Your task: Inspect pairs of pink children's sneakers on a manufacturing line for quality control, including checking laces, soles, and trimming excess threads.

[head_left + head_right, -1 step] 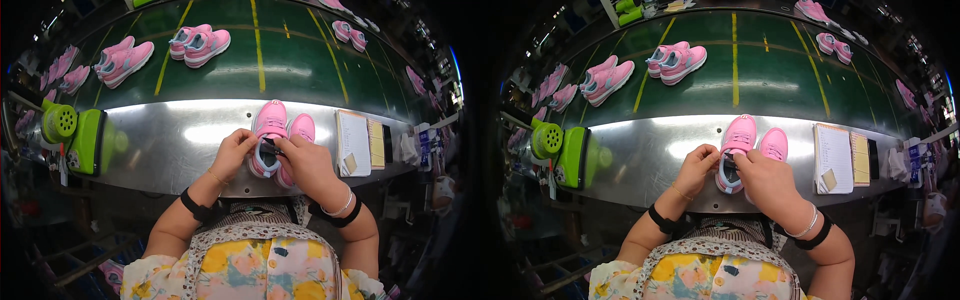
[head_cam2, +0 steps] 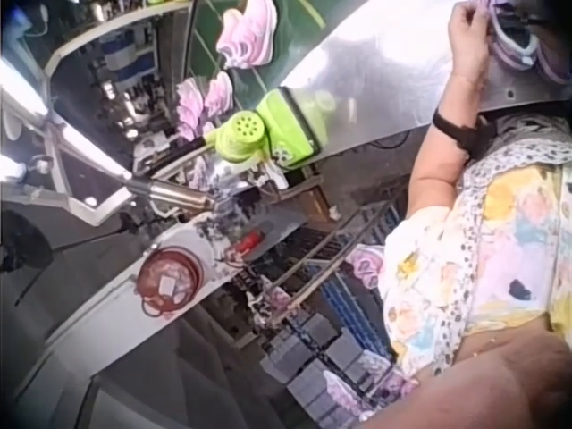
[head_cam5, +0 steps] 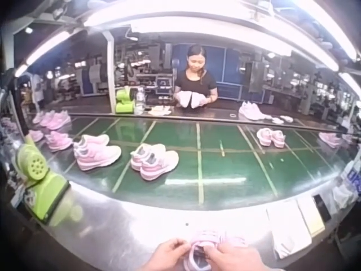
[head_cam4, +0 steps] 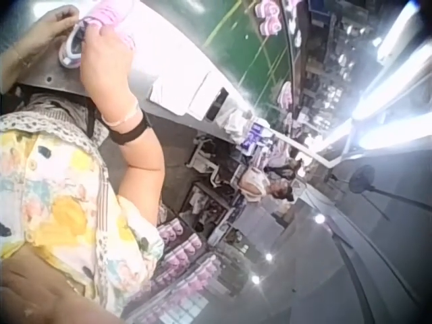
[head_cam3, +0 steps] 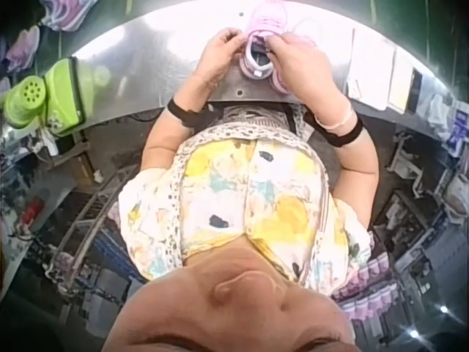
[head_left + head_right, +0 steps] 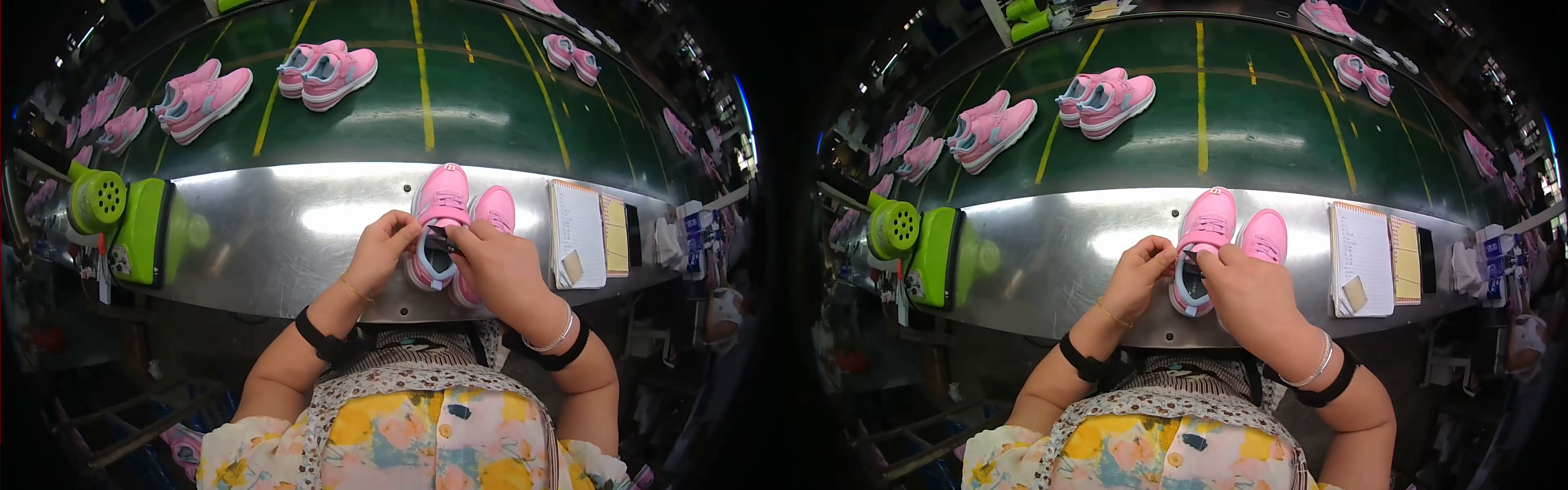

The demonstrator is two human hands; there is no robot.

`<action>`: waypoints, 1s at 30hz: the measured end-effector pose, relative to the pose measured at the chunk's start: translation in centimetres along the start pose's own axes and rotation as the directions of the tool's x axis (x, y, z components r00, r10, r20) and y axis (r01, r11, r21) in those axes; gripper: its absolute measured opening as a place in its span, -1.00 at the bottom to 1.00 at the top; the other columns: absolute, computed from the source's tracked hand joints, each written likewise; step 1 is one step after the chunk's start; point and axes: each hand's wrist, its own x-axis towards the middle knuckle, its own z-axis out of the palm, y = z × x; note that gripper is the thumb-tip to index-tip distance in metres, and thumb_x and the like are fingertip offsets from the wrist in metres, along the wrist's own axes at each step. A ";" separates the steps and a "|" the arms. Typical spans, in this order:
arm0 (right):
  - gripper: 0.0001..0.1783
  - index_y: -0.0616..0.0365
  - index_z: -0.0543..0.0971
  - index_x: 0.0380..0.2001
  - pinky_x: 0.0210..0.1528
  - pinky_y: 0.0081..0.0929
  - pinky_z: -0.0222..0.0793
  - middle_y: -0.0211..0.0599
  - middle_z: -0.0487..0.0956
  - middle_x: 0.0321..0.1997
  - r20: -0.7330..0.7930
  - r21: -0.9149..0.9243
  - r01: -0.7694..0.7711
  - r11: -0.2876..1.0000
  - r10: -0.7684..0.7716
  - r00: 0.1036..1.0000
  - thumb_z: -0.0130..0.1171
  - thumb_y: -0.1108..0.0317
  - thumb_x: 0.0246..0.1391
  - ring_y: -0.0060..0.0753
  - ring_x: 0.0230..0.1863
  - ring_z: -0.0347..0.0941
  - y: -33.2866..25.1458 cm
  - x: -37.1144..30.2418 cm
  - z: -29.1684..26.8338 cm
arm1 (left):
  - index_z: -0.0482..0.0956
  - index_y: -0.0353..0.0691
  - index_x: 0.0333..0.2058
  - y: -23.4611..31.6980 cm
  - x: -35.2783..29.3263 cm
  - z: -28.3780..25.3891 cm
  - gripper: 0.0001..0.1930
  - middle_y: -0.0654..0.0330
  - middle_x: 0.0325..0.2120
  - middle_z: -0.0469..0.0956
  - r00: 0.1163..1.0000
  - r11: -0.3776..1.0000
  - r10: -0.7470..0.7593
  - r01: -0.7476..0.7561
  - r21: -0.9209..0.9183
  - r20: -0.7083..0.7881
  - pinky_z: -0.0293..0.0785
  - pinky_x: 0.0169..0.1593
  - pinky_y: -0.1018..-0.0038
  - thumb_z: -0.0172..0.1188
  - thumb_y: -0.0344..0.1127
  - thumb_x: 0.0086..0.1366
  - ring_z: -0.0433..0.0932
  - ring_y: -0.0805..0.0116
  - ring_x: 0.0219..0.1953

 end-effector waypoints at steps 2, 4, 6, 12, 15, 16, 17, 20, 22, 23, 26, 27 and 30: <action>-0.73 0.09 0.42 -0.33 -0.53 -0.38 0.37 -0.30 0.45 -0.46 0.021 -0.041 0.025 0.999 -0.024 0.999 0.18 0.41 -0.21 -0.26 -0.49 0.48 -0.6 0.5 0.5 | 0.45 -0.26 -0.33 0.1 -0.1 -0.2 -0.90 0.34 -0.45 0.43 1.000 1.000 0.003 -0.004 0.005 0.007 0.35 -0.24 0.66 0.09 -0.36 0.25 0.38 0.60 -0.39; -0.76 0.13 0.41 -0.40 -0.54 -0.39 0.38 -0.29 0.46 -0.46 0.043 -0.074 0.011 0.997 -0.008 0.999 0.15 0.46 -0.26 -0.25 -0.50 0.50 -1.1 0.8 0.7 | 0.45 -0.26 -0.33 0.2 -0.1 -0.4 -0.90 0.34 -0.45 0.43 1.000 1.000 0.006 -0.006 0.005 0.002 0.36 -0.24 0.66 0.09 -0.36 0.25 0.38 0.61 -0.39; -0.77 0.13 0.42 -0.41 -0.54 -0.40 0.38 -0.29 0.46 -0.47 0.050 -0.086 0.008 0.996 -0.003 0.999 0.15 0.46 -0.27 -0.25 -0.51 0.50 -1.5 1.0 1.0 | 0.45 -0.26 -0.33 0.2 -0.2 -0.6 -0.89 0.34 -0.45 0.43 1.000 1.000 0.008 -0.008 0.005 -0.001 0.36 -0.24 0.66 0.10 -0.35 0.25 0.38 0.61 -0.39; -0.82 0.13 0.43 -0.44 -0.54 -0.42 0.39 -0.28 0.45 -0.50 0.055 -0.137 -0.023 0.990 0.031 0.998 0.13 0.45 -0.24 -0.25 -0.52 0.50 -3.1 0.9 1.1 | 0.46 -0.27 -0.34 0.4 -0.5 -0.8 -0.89 0.34 -0.47 0.43 1.000 0.997 0.014 -0.014 0.076 0.002 0.37 -0.28 0.66 0.10 -0.35 0.25 0.37 0.61 -0.42; -0.83 0.14 0.45 -0.39 -0.54 -0.42 0.38 -0.27 0.45 -0.51 0.006 -0.100 -0.057 0.993 0.058 0.998 0.12 0.40 -0.14 -0.27 -0.52 0.50 -3.4 0.1 0.2 | 0.46 -0.27 -0.33 0.6 -1.1 -1.9 -0.89 0.36 -0.50 0.42 0.999 0.997 0.019 -0.017 0.079 -0.032 0.37 -0.30 0.67 0.10 -0.35 0.24 0.37 0.63 -0.44; -0.82 0.15 0.46 -0.35 -0.54 -0.41 0.37 -0.27 0.45 -0.51 -0.042 -0.059 -0.093 0.994 0.091 0.995 0.11 0.37 -0.07 -0.27 -0.53 0.49 -2.9 -0.3 -0.1 | 0.47 -0.27 -0.35 0.5 -1.3 -3.1 -0.89 0.34 -0.52 0.43 0.997 0.954 0.058 -0.038 0.298 -0.060 0.36 -0.33 0.64 0.11 -0.35 0.22 0.38 0.59 -0.45; -0.82 0.15 0.46 -0.35 -0.54 -0.41 0.37 -0.27 0.45 -0.51 -0.052 -0.066 -0.090 0.994 0.087 0.995 0.11 0.37 -0.07 -0.27 -0.53 0.49 -2.2 -1.0 -0.3 | 0.48 -0.27 -0.37 1.0 -1.7 -3.8 -0.88 0.31 -0.54 0.44 0.992 0.862 0.108 -0.058 0.504 -0.070 0.36 -0.36 0.61 0.12 -0.34 0.21 0.40 0.54 -0.47; -0.73 0.16 0.47 -0.23 -0.52 -0.39 0.36 -0.24 0.49 -0.46 -0.268 0.121 -0.327 0.937 0.349 0.898 0.10 0.26 0.02 -0.24 -0.55 0.47 2.6 -3.4 0.6 | 0.52 -0.26 -0.43 3.3 -3.5 -3.8 -0.82 0.18 -0.55 0.46 0.920 0.239 0.364 -0.245 0.940 0.147 0.33 -0.38 0.43 0.21 -0.26 0.09 0.45 0.32 -0.47; -0.63 0.18 0.44 -0.09 -0.34 -0.30 0.37 -0.11 0.50 -0.31 -0.236 0.215 -0.562 0.799 0.601 0.764 0.09 0.24 0.04 -0.13 -0.39 0.47 7.2 -5.3 2.5 | 0.55 -0.15 -0.30 4.8 -4.4 -1.6 -0.71 0.18 -0.41 0.47 0.902 -0.014 0.375 -0.225 0.974 0.214 0.29 -0.16 0.34 0.28 -0.18 -0.01 0.45 0.25 -0.29; -0.63 0.18 0.44 -0.09 -0.34 -0.30 0.37 -0.11 0.50 -0.31 -0.243 0.216 -0.565 0.796 0.604 0.759 0.09 0.24 0.04 -0.13 -0.39 0.47 9.1 -6.2 3.6 | 0.55 -0.15 -0.30 5.7 -4.9 0.0 -0.71 0.18 -0.41 0.47 0.900 -0.018 0.375 -0.234 0.972 0.223 0.29 -0.16 0.34 0.28 -0.18 -0.01 0.45 0.25 -0.29; -0.53 0.20 0.35 0.04 0.09 -0.14 0.17 0.12 0.31 0.07 -0.200 -0.039 -0.470 0.882 0.454 0.868 0.07 0.28 0.05 0.13 0.08 0.23 10.7 -7.3 6.0 | 0.49 0.02 -0.11 6.1 -5.9 3.6 -0.51 0.17 -0.33 0.40 0.798 -0.102 0.348 -0.490 0.866 0.492 0.16 -0.03 0.25 0.32 -0.09 -0.09 0.37 0.18 -0.18; -0.53 0.20 0.35 0.04 0.09 -0.14 0.17 0.12 0.31 0.07 -0.197 -0.028 -0.445 0.895 0.432 0.880 0.07 0.28 0.05 0.13 0.08 0.23 10.2 -7.1 6.3 | 0.47 0.07 -0.07 5.9 -6.1 4.4 -0.45 0.15 -0.34 0.39 0.801 -0.152 0.294 -0.499 0.853 0.521 0.14 -0.03 0.22 0.34 -0.05 -0.12 0.35 0.16 -0.17; -0.52 0.22 0.31 0.06 0.18 -0.15 0.07 0.15 0.27 0.11 -0.215 0.209 -0.321 0.924 0.364 0.906 0.05 0.32 0.06 0.16 0.13 0.18 7.6 -5.0 7.8 | 0.54 -0.04 -0.21 4.3 -6.3 6.0 -0.49 0.10 -0.33 0.39 0.931 -0.173 0.020 -0.355 0.919 0.364 0.11 -0.02 0.19 0.35 0.01 -0.18 0.33 0.14 -0.13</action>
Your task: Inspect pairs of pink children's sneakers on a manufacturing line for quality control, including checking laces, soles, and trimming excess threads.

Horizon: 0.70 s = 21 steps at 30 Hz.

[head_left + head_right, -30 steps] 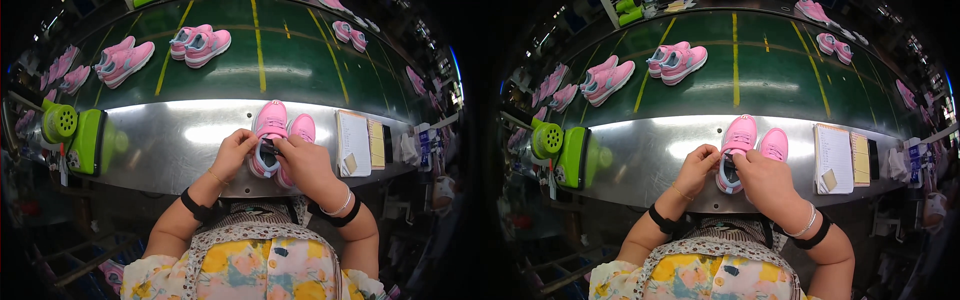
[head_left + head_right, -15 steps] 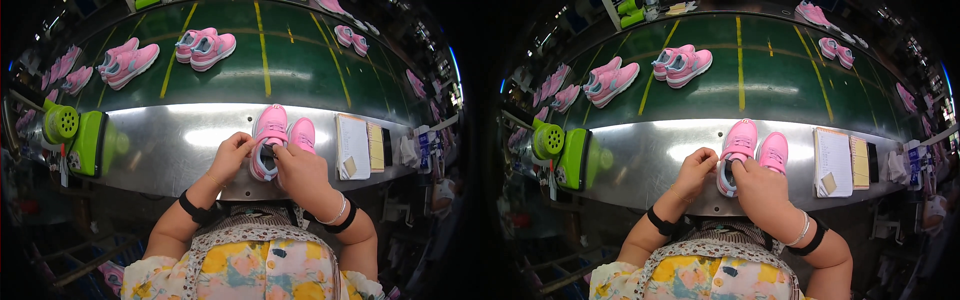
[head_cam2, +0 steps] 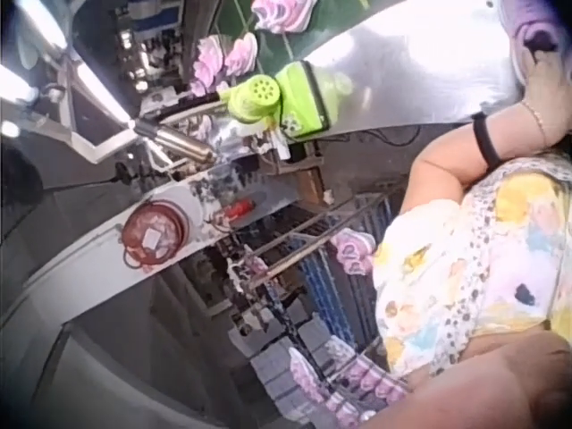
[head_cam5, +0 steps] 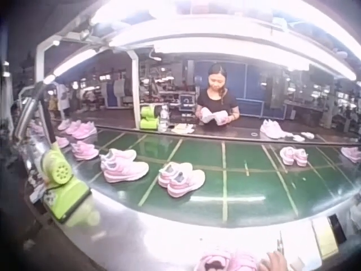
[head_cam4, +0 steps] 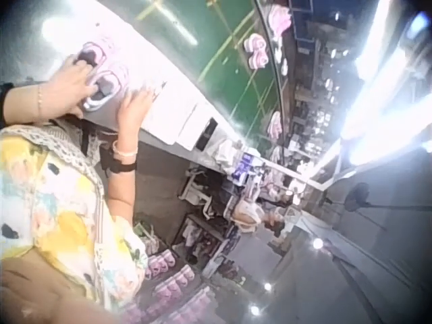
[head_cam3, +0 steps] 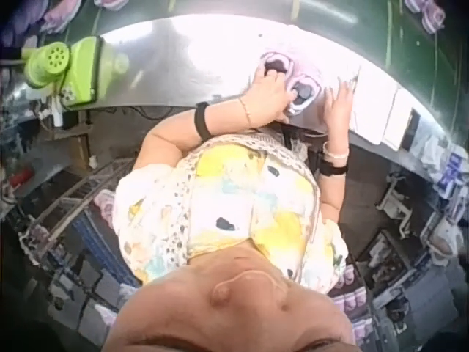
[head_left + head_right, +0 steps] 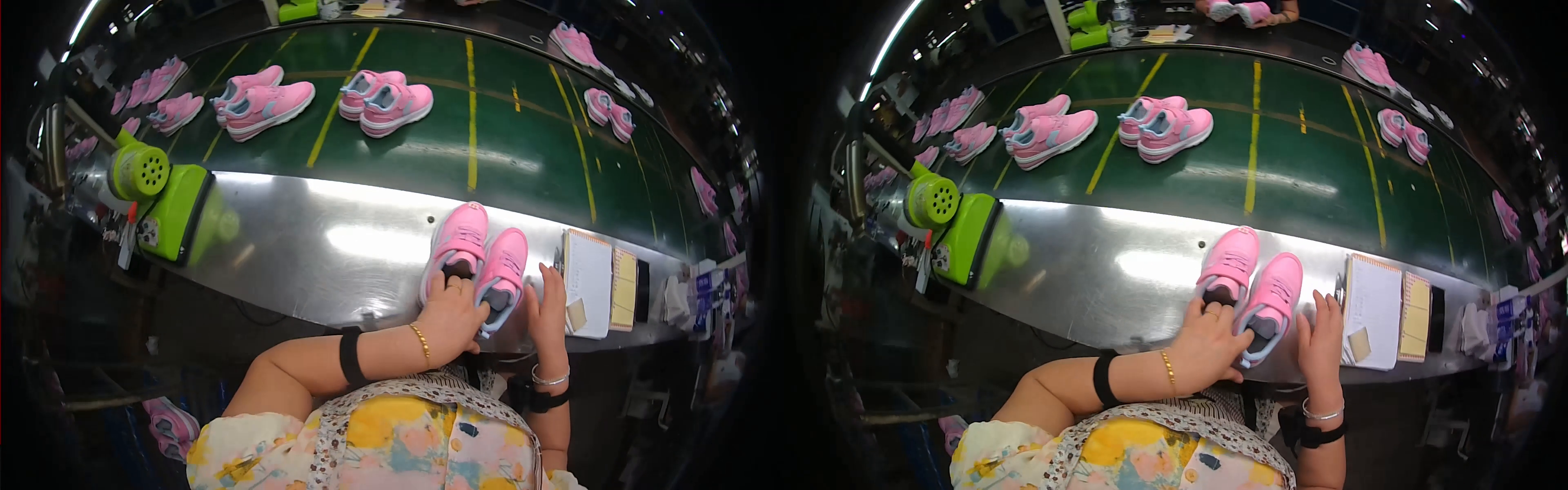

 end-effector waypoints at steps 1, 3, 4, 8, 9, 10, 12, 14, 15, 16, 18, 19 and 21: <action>-0.51 0.24 0.29 0.07 0.19 -0.16 0.05 0.15 0.27 0.10 -0.001 0.054 0.003 0.999 -0.003 1.000 0.04 0.34 0.06 0.15 0.14 0.17 0.0 -0.4 -0.3 | 0.56 -0.07 -0.27 0.5 0.9 0.7 -0.52 0.09 -0.32 0.39 0.997 0.998 -0.056 0.056 -0.003 0.046 0.11 -0.02 0.18 0.35 0.02 -0.19 0.33 0.14 -0.12; -0.52 0.33 0.27 0.05 0.20 -0.22 0.05 0.09 0.30 0.07 -0.021 0.122 -0.024 0.992 0.027 0.999 0.03 0.38 0.06 0.07 0.12 0.20 0.9 -1.3 -0.7 | 0.60 -0.11 -0.41 0.8 1.9 2.6 -0.61 0.09 -0.34 0.41 0.994 1.000 -0.012 0.012 -0.002 -0.111 0.11 -0.04 0.18 0.34 -0.01 -0.21 0.35 0.13 -0.15; -0.51 0.28 0.26 0.10 0.20 -0.31 0.04 -0.01 0.30 0.12 -0.021 0.161 -0.009 0.987 0.012 1.000 0.02 0.38 0.11 -0.08 0.15 0.21 2.6 -1.5 -0.1 | 0.63 -0.11 -0.45 0.8 2.0 3.9 -0.63 0.10 -0.36 0.43 0.983 0.998 -0.040 0.047 0.037 -0.179 0.09 0.02 0.12 0.32 0.00 -0.22 0.37 0.12 -0.16; -0.43 0.32 0.30 0.08 0.16 -0.25 0.18 0.11 0.32 0.11 0.036 0.100 0.040 0.994 -0.044 0.998 0.13 0.22 0.07 0.03 0.14 0.24 2.4 -0.3 -1.9 | 0.64 0.01 -0.47 -1.9 -3.2 -0.5 -0.54 0.19 -0.41 0.42 0.978 0.990 -0.133 0.124 -0.064 -0.162 0.02 0.07 -0.08 0.32 0.16 -0.35 0.39 0.20 -0.15; -0.42 0.33 0.30 0.09 0.15 -0.25 0.19 0.11 0.35 0.09 0.052 0.097 0.110 0.989 -0.115 0.992 0.11 0.17 0.10 0.01 0.13 0.26 2.6 0.8 -1.6 | 0.63 0.00 -0.48 -2.4 -6.5 -2.5 -0.53 0.21 -0.42 0.41 0.959 0.975 -0.214 0.197 -0.106 -0.185 0.04 0.06 -0.08 0.32 0.18 -0.35 0.39 0.21 -0.15; -0.42 0.33 0.30 0.09 0.15 -0.25 0.19 0.11 0.35 0.09 0.066 0.124 0.161 0.979 -0.170 0.983 0.11 0.17 0.10 0.01 0.13 0.26 0.0 1.5 -2.4 | 0.62 -0.01 -0.48 -2.8 -9.6 -4.1 -0.53 0.21 -0.41 0.39 0.908 0.953 -0.301 0.289 -0.086 -0.290 0.06 0.03 -0.08 0.32 0.18 -0.35 0.38 0.22 -0.14; -0.44 0.34 0.33 0.05 0.12 -0.22 0.22 0.11 0.37 0.06 0.146 0.060 0.062 0.996 -0.070 0.987 0.14 0.19 0.08 0.00 0.08 0.30 -7.8 1.6 -5.5 | 0.59 -0.03 -0.46 -2.9 -17.0 -6.9 -0.53 0.21 -0.39 0.37 0.732 0.867 -0.464 0.492 -0.083 -0.499 0.10 -0.02 -0.07 0.33 0.16 -0.33 0.36 0.21 -0.13; -0.45 0.33 0.34 0.04 0.10 -0.23 0.23 0.09 0.38 0.04 0.126 0.175 0.262 0.949 -0.286 0.950 0.16 0.20 0.06 0.00 0.05 0.32 -7.2 3.8 -3.0 | 0.55 -0.04 -0.44 -1.0 -24.4 -8.1 -0.55 0.20 -0.36 0.34 0.452 0.648 -0.571 0.760 -0.039 -0.686 0.15 -0.08 0.01 0.32 0.13 -0.26 0.34 0.18 -0.13; -0.46 0.32 0.36 0.02 0.09 -0.23 0.25 0.07 0.40 0.03 0.058 0.239 0.397 0.886 -0.421 0.905 0.19 0.21 0.05 -0.01 0.02 0.34 -7.8 4.9 -2.1 | 0.54 -0.05 -0.44 -0.4 -27.7 -8.5 -0.53 0.20 -0.37 0.34 0.296 0.510 -0.533 0.860 -0.021 -0.793 0.17 -0.08 0.08 0.29 0.17 -0.24 0.34 0.17 -0.15; -0.46 0.32 0.36 0.02 0.09 -0.23 0.25 0.07 0.40 0.03 0.067 0.272 0.428 0.862 -0.461 0.885 0.19 0.21 0.05 -0.01 0.02 0.34 -8.5 5.9 -1.3 | 0.54 -0.05 -0.42 0.8 -31.0 -9.7 -0.52 0.21 -0.38 0.34 0.166 0.367 -0.470 0.930 -0.021 -0.867 0.17 -0.06 0.11 0.26 0.19 -0.22 0.34 0.18 -0.16; -0.48 0.31 0.38 -0.01 0.06 -0.22 0.28 0.03 0.43 -0.02 -0.014 0.280 0.539 0.795 -0.558 0.830 0.22 0.24 0.02 -0.01 -0.02 0.37 -9.5 7.3 -0.1 | 0.55 -0.05 -0.43 2.5 -37.3 -11.3 -0.54 0.22 -0.40 0.34 -0.059 0.038 -0.332 0.996 -0.075 -0.942 0.15 -0.08 0.14 0.32 0.13 -0.26 0.34 0.18 -0.20; -0.48 0.31 0.38 -0.01 0.06 -0.22 0.28 0.03 0.43 -0.02 -0.022 0.292 0.557 0.777 -0.577 0.816 0.22 0.24 0.02 -0.01 -0.02 0.37 -9.8 8.2 0.4 | 0.55 -0.05 -0.45 3.3 -40.4 -12.4 -0.57 0.22 -0.41 0.34 -0.120 -0.111 -0.226 0.989 -0.097 -0.967 0.15 -0.10 0.14 0.35 0.07 -0.29 0.35 0.18 -0.23; -0.49 0.32 0.40 -0.03 0.05 -0.22 0.28 0.06 0.43 -0.03 -0.132 0.186 0.750 0.635 -0.740 0.659 0.23 0.24 0.00 0.00 -0.03 0.37 -11.0 10.1 2.2 | 0.56 -0.05 -0.47 4.3 -47.4 -14.4 -0.61 0.23 -0.43 0.36 -0.191 -0.374 -0.101 0.917 -0.140 -0.976 0.16 -0.10 0.11 0.37 0.02 -0.28 0.35 0.19 -0.20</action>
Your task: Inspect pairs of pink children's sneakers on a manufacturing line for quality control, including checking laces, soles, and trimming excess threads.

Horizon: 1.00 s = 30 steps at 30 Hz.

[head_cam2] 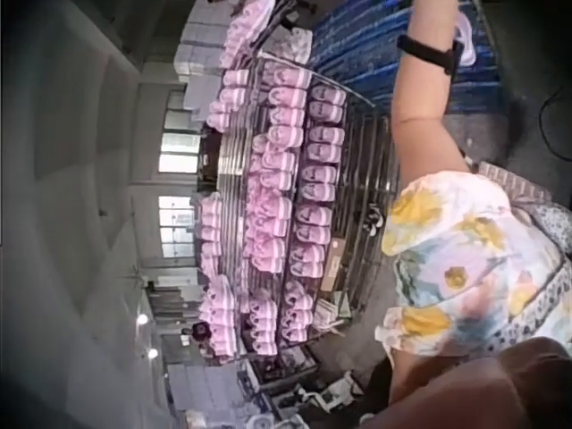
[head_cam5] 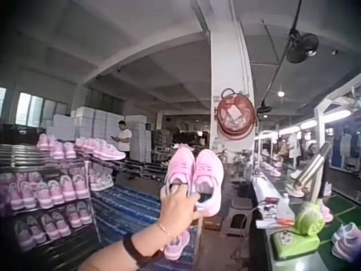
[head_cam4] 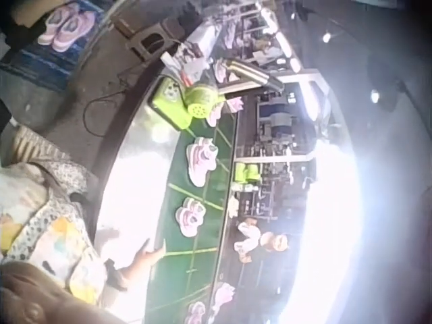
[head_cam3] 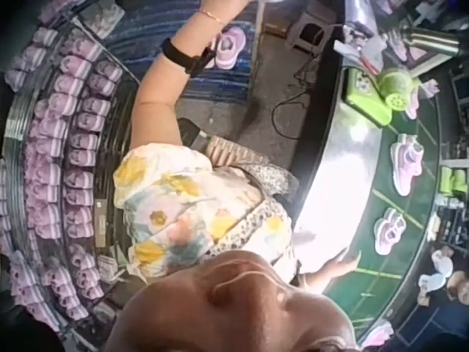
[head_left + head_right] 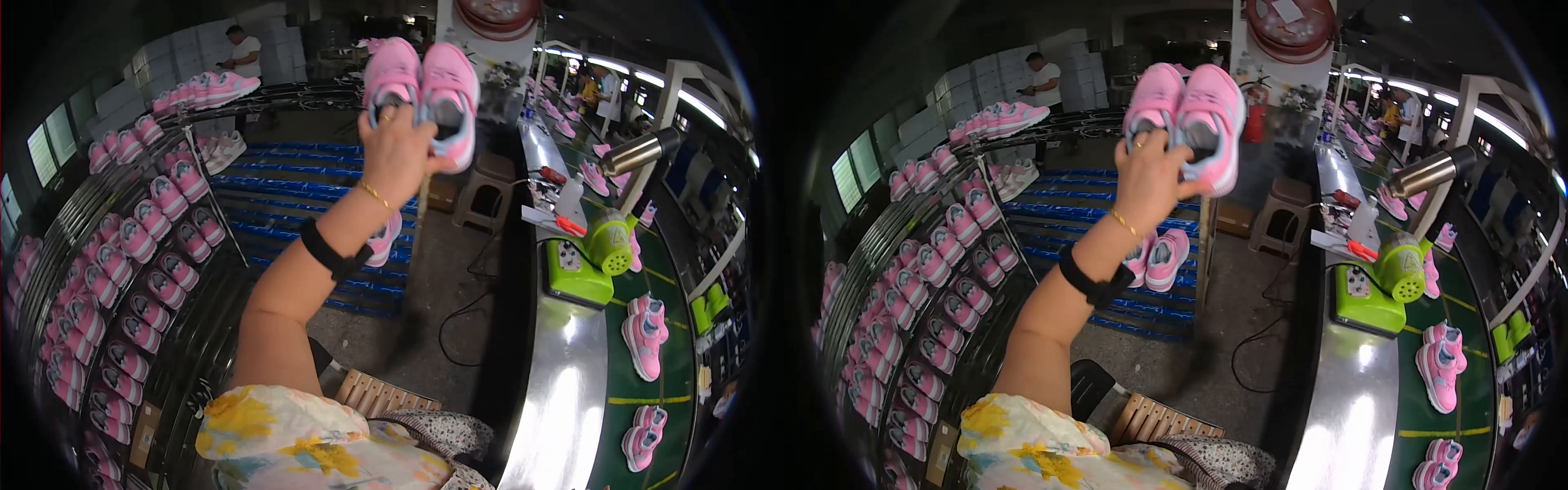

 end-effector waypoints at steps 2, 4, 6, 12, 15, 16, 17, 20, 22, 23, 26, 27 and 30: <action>-0.48 0.33 0.41 -0.04 0.06 -0.20 0.26 0.10 0.43 -0.05 -0.014 0.094 0.024 0.995 -0.023 1.000 0.24 0.22 0.00 0.03 -0.03 0.37 -0.8 1.5 1.3 | 0.59 -0.01 -0.47 -6.4 3.2 1.5 -0.62 0.23 -0.40 0.41 0.998 0.969 -0.027 0.039 0.244 -0.054 0.17 -0.09 0.02 0.37 0.04 -0.28 0.37 0.20 -0.14; -0.46 0.36 0.40 -0.05 0.07 -0.17 0.24 0.14 0.43 -0.06 0.021 0.054 0.032 0.998 -0.033 0.999 0.24 0.20 -0.01 0.07 -0.03 0.36 -2.6 3.2 2.3 | 0.61 -0.01 -0.44 -12.3 6.0 2.1 -0.57 0.23 -0.33 0.46 0.989 0.918 -0.133 0.100 0.385 0.061 0.17 -0.09 0.01 0.31 0.15 -0.24 0.37 0.22 -0.10; -0.46 0.35 0.40 -0.04 0.07 -0.15 0.24 0.14 0.43 -0.06 0.015 0.061 0.101 0.993 -0.102 0.995 0.24 0.19 -0.01 0.08 -0.03 0.36 -3.2 4.7 3.9 | 0.63 0.04 -0.35 -17.0 8.0 2.6 -0.52 0.21 -0.24 0.49 0.965 0.887 -0.219 0.135 0.441 0.145 0.13 -0.03 -0.08 0.29 0.20 -0.21 0.36 0.23 -0.03; -0.47 0.33 0.41 -0.05 0.05 -0.12 0.23 0.14 0.44 -0.07 0.127 0.076 0.117 0.990 -0.126 0.984 0.24 0.21 -0.02 0.10 -0.03 0.34 -7.2 9.4 8.1 | 0.48 0.14 0.00 -27.1 10.4 3.9 -0.30 0.12 0.00 0.42 0.744 0.819 -0.475 0.179 0.545 0.470 -0.12 0.11 -0.31 0.28 0.25 -0.17 0.27 0.19 0.14; -0.48 0.33 0.41 -0.05 0.03 -0.10 0.23 0.11 0.44 -0.07 0.136 0.134 0.233 0.963 -0.250 0.959 0.23 0.22 -0.03 0.11 -0.04 0.34 -8.7 10.7 9.0 | 0.42 0.01 0.05 -31.1 10.4 4.7 -0.29 0.08 0.07 0.35 0.677 0.856 -0.504 0.307 0.416 0.537 -0.04 0.22 -0.01 0.25 0.19 -0.09 0.19 0.10 0.19; -0.48 0.32 0.40 -0.05 0.03 -0.09 0.23 0.11 0.44 -0.08 0.149 0.142 0.245 0.959 -0.265 0.953 0.23 0.23 -0.03 0.11 -0.04 0.34 -9.0 10.9 9.4 | 0.42 0.00 0.04 -33.0 10.3 5.5 -0.32 0.09 0.09 0.34 0.667 0.883 -0.469 0.358 0.303 0.579 -0.02 0.25 0.11 0.23 0.18 -0.06 0.16 0.04 0.21; -0.48 0.32 0.40 -0.04 0.03 -0.09 0.23 0.10 0.45 -0.08 0.164 0.149 0.259 0.954 -0.282 0.945 0.22 0.24 -0.03 0.11 -0.04 0.34 -9.2 11.0 9.5 | 0.43 -0.04 0.03 -33.7 10.0 6.2 -0.33 0.08 0.09 0.33 0.726 0.887 -0.456 0.323 0.330 0.515 0.03 0.24 0.19 0.23 0.17 -0.05 0.15 0.01 0.20; -0.48 0.32 0.39 -0.03 0.03 -0.09 0.22 0.11 0.44 -0.08 0.162 0.142 0.268 0.953 -0.290 0.943 0.22 0.25 -0.03 0.11 -0.04 0.34 -9.4 10.3 9.2 | 0.44 -0.07 0.00 -35.2 8.3 9.3 -0.38 0.06 0.10 0.31 0.879 0.900 -0.365 0.249 0.357 0.306 0.09 0.21 0.22 0.29 0.00 -0.08 0.14 0.00 0.20; -0.49 0.32 0.39 -0.04 0.03 -0.10 0.23 0.11 0.44 -0.08 0.197 0.116 0.227 0.967 -0.246 0.949 0.22 0.26 -0.03 0.10 -0.04 0.34 -8.2 9.3 8.9 | 0.39 -0.08 0.01 -33.8 6.0 10.7 -0.36 0.04 0.12 0.27 0.899 0.896 -0.322 0.390 0.210 -0.296 0.10 0.20 0.22 0.33 -0.18 -0.13 0.14 0.01 0.20; -0.50 0.32 0.39 -0.04 0.03 -0.10 0.23 0.11 0.44 -0.08 0.217 0.089 0.191 0.978 -0.206 0.954 0.22 0.28 -0.03 0.09 -0.03 0.34 -7.2 8.5 8.5 | 0.34 -0.13 0.03 -32.0 5.0 11.0 -0.35 -0.01 0.10 0.26 0.837 0.911 -0.322 0.401 0.095 -0.443 0.11 0.18 0.22 0.30 -0.31 -0.14 0.18 0.00 0.16; -0.50 0.32 0.39 -0.04 0.04 -0.12 0.25 0.12 0.44 -0.08 0.219 0.082 0.106 0.991 -0.122 0.968 0.23 0.28 -0.03 0.06 -0.03 0.35 -2.0 4.8 7.8 | 0.34 -0.26 -0.03 -28.1 -0.7 12.1 -0.48 -0.01 -0.02 0.34 0.715 0.878 -0.338 0.474 0.069 -0.613 0.16 0.12 0.20 0.18 -0.41 -0.06 0.28 0.00 0.06; -0.50 0.32 0.39 -0.04 0.04 -0.12 0.25 0.12 0.44 -0.08 0.218 0.078 0.104 0.992 -0.119 0.969 0.23 0.28 -0.03 0.06 -0.03 0.35 -1.6 3.7 7.0 | 0.34 -0.25 -0.05 -26.0 -3.4 12.7 -0.51 0.02 -0.07 0.37 0.715 0.853 -0.394 0.518 0.059 -0.578 0.16 0.11 0.19 0.13 -0.44 -0.05 0.29 0.01 0.04; -0.51 0.34 0.40 -0.05 0.01 -0.14 0.29 0.09 0.47 -0.11 0.240 0.006 0.005 1.000 -0.006 0.971 0.22 0.30 -0.03 0.03 -0.09 0.39 0.5 -0.8 5.1 | 0.36 -0.22 -0.21 -16.9 -11.3 13.8 -0.64 0.01 -0.23 0.36 0.854 0.893 -0.431 0.451 0.001 -0.293 0.22 -0.06 0.14 0.03 -0.52 -0.09 0.30 -0.02 -0.10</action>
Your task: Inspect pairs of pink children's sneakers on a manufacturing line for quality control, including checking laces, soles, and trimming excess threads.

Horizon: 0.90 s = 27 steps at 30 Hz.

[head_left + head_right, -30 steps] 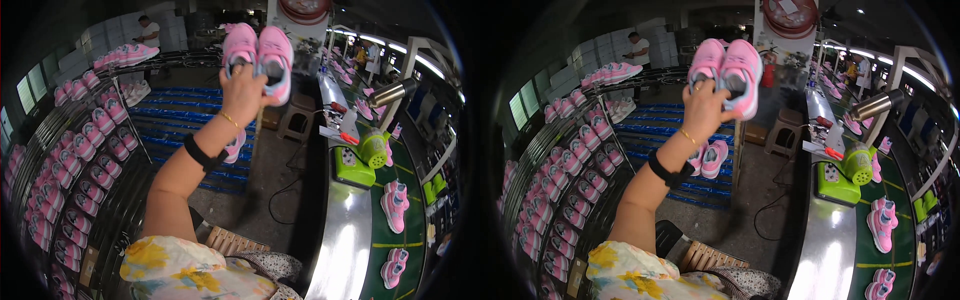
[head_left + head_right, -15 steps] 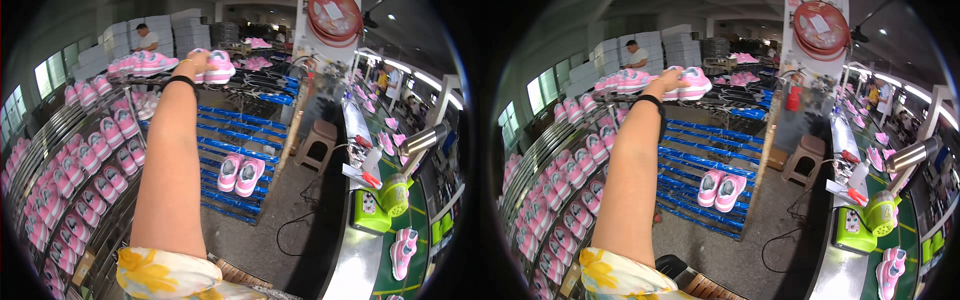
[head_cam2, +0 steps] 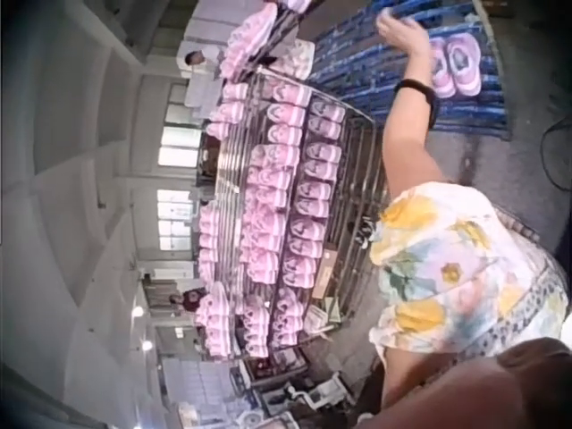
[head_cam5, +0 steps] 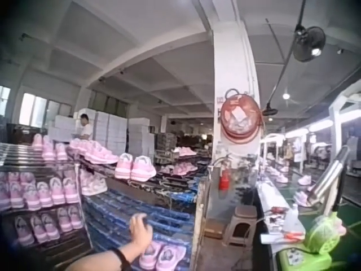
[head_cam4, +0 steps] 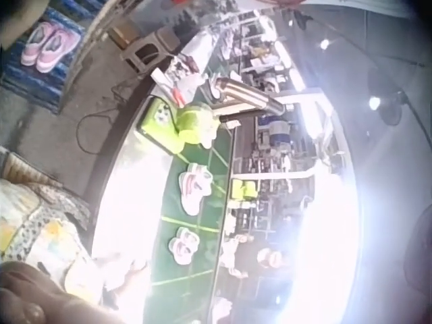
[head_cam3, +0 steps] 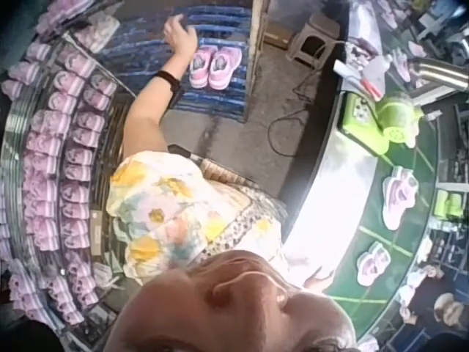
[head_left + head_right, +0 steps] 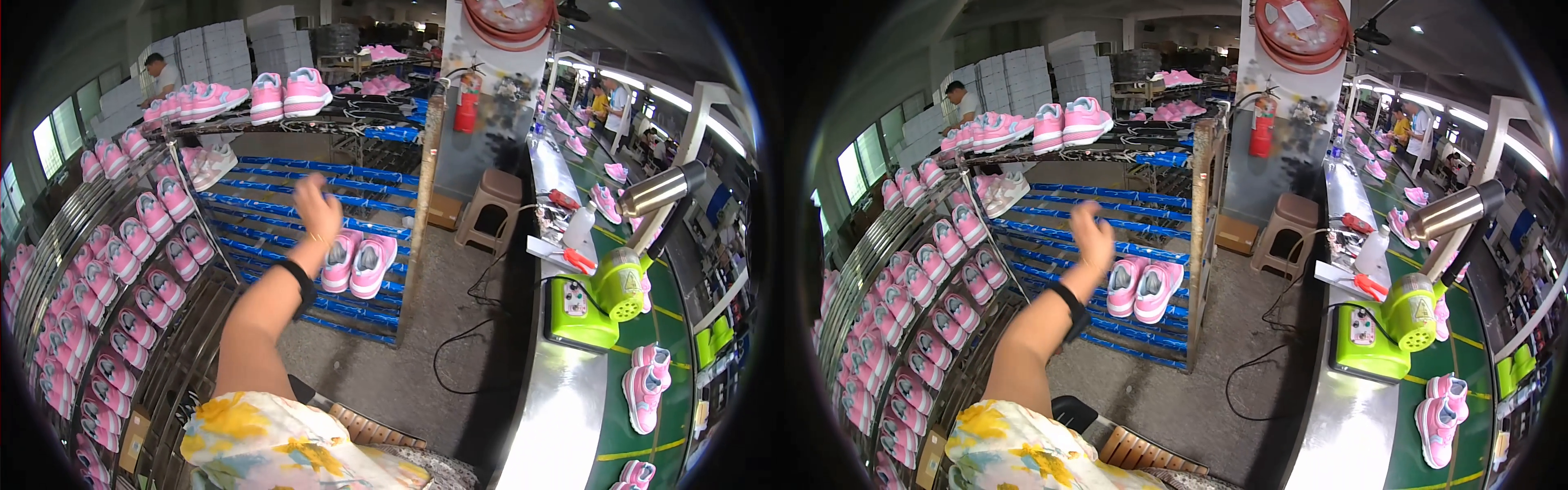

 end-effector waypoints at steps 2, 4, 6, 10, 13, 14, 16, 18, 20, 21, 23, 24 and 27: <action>-0.57 0.34 0.42 -0.10 -0.04 -0.17 0.33 0.07 0.49 -0.15 0.008 0.141 -0.180 0.973 0.181 0.983 0.19 0.29 0.01 0.02 -0.16 0.43 4.5 -4.4 1.1 | 0.39 -0.23 -0.30 5.9 -7.9 0.5 -0.68 0.00 -0.31 0.40 0.975 0.966 0.089 -0.035 -0.257 0.204 0.26 -0.10 0.15 0.02 -0.55 -0.15 0.36 -0.04 -0.18; -0.59 0.35 0.43 -0.11 -0.05 -0.19 0.35 0.07 0.50 -0.16 0.161 -0.068 -0.292 0.954 0.300 0.940 0.17 0.28 0.02 0.01 -0.18 0.44 5.4 -7.0 -0.5 | 0.40 -0.23 -0.30 15.1 -14.4 0.0 -0.67 0.01 -0.29 0.39 0.809 0.827 0.317 0.020 -0.562 0.495 0.29 -0.07 0.20 0.09 -0.54 -0.16 0.37 -0.02 -0.15; -0.59 0.39 0.44 -0.17 -0.08 -0.23 0.35 0.08 0.50 -0.18 0.307 0.042 -0.604 0.796 0.565 0.766 0.12 0.21 0.07 -0.01 -0.19 0.45 6.1 -10.1 -1.2 | 0.39 -0.19 -0.21 21.9 -18.3 -2.2 -0.63 0.05 -0.16 0.33 0.611 0.676 0.564 0.044 -0.735 0.555 0.34 -0.06 0.23 0.16 -0.50 -0.09 0.37 0.02 -0.09; -0.61 0.37 0.41 -0.63 -0.37 -0.22 0.31 0.03 0.46 -0.57 0.198 -0.059 -0.718 0.694 0.713 0.673 0.19 0.19 -0.13 0.03 -0.47 0.39 2.7 -10.9 -3.7 | 0.41 -0.22 -0.15 32.7 -20.3 -6.6 -0.61 0.04 -0.08 0.31 0.248 0.300 0.900 0.249 -0.921 0.360 0.35 0.02 0.28 0.13 -0.51 -0.04 0.37 0.07 -0.03; -0.61 0.27 0.47 -0.65 -0.45 -0.22 0.31 -0.10 0.49 -0.58 0.193 -0.118 -0.846 0.521 0.847 0.495 0.30 0.13 -0.20 -0.06 -0.47 0.43 -1.3 -9.3 -7.5 | 0.41 -0.20 -0.15 42.4 -22.2 -8.7 -0.63 0.05 -0.04 0.30 0.070 0.071 0.992 0.411 -0.909 0.109 0.29 0.08 0.30 0.16 -0.49 -0.02 0.36 0.07 -0.01; -0.58 0.25 0.45 -0.68 -0.48 -0.19 0.31 -0.11 0.47 -0.62 0.078 -0.157 -0.820 0.551 0.834 0.546 0.32 0.09 -0.23 -0.06 -0.51 0.42 -0.6 -10.9 -6.8 | 0.41 -0.19 -0.13 46.3 -23.3 -9.7 -0.61 0.05 -0.03 0.29 0.009 0.004 1.000 0.341 -0.940 0.008 0.26 0.09 0.29 0.17 -0.46 -0.02 0.34 0.08 0.01; -0.59 0.23 0.41 -0.69 -0.42 -0.20 0.28 -0.10 0.44 -0.61 0.105 -0.172 -0.879 0.444 0.896 0.432 0.32 0.12 -0.21 -0.03 -0.52 0.37 -0.2 -10.9 -6.8 | 0.40 -0.19 -0.11 52.4 -25.7 -11.3 -0.59 0.04 -0.02 0.28 -0.068 -0.105 0.989 0.285 -0.953 -0.129 0.24 0.11 0.28 0.19 -0.44 -0.02 0.32 0.09 0.04; -0.57 0.22 0.42 -0.69 -0.44 -0.21 0.29 -0.13 0.45 -0.61 0.116 -0.140 -0.916 0.375 0.925 0.361 0.33 0.08 -0.22 -0.04 -0.50 0.39 -0.9 -10.7 -7.9 | 0.36 -0.12 -0.03 57.5 -28.2 -12.7 -0.46 0.04 0.05 0.22 -0.078 -0.240 0.965 0.126 -0.963 -0.251 0.15 0.15 0.19 0.27 -0.34 -0.05 0.22 0.07 0.12; -0.56 0.20 0.49 -0.66 -0.44 -0.21 0.34 -0.14 0.51 -0.56 0.139 -0.164 -0.891 0.423 0.904 0.404 0.34 0.02 -0.24 -0.06 -0.48 0.44 -0.4 -10.9 -8.0 | 0.34 -0.05 0.01 63.2 -30.8 -15.1 -0.40 0.04 0.09 0.18 -0.100 -0.307 0.943 0.103 -0.946 -0.317 0.13 0.16 0.15 0.30 -0.30 -0.07 0.17 0.05 0.15; -0.53 0.21 0.50 -0.64 -0.43 -0.20 0.35 -0.12 0.51 -0.53 0.179 -0.172 -0.907 0.385 0.917 0.355 0.31 -0.04 -0.23 -0.06 -0.45 0.46 -0.5 -10.6 -8.2 | 0.31 0.01 0.06 65.9 -32.0 -16.2 -0.34 0.04 0.12 0.14 -0.121 -0.340 0.931 0.057 -0.939 -0.345 0.10 0.17 0.10 0.33 -0.26 -0.09 0.12 0.03 0.18; -0.51 0.21 0.50 -0.62 -0.43 -0.19 0.35 -0.10 0.51 -0.50 0.201 -0.209 -0.901 0.381 0.918 0.341 0.29 -0.06 -0.22 -0.05 -0.43 0.46 -0.2 -10.8 -7.9 | 0.29 0.15 0.09 70.8 -34.4 -18.5 -0.27 0.05 0.15 0.10 -0.134 -0.377 0.915 0.053 -0.925 -0.381 0.09 0.16 0.06 0.38 -0.16 -0.13 0.09 0.00 0.19; -0.49 0.21 0.51 -0.60 -0.43 -0.18 0.35 -0.09 0.51 -0.48 0.244 -0.247 -0.883 0.399 0.908 0.342 0.27 -0.09 -0.21 -0.04 -0.41 0.47 0.1 -11.2 -7.7 | 0.30 0.17 0.09 73.0 -35.3 -20.1 -0.27 0.05 0.15 0.10 -0.138 -0.405 0.903 0.047 -0.913 -0.408 0.11 0.16 0.06 0.38 -0.14 -0.13 0.09 0.00 0.20; -0.47 0.19 0.53 -0.58 -0.40 -0.22 0.39 -0.09 0.52 -0.47 0.213 -0.254 -0.890 0.378 0.920 0.330 0.23 -0.15 -0.20 -0.07 -0.40 0.48 0.3 -12.5 -6.8 | 0.33 0.18 0.08 78.2 -38.4 -24.8 -0.26 0.05 0.18 0.10 -0.386 -0.314 0.858 0.130 -0.940 -0.340 0.16 0.15 0.04 0.38 0.03 -0.15 0.05 -0.03 0.22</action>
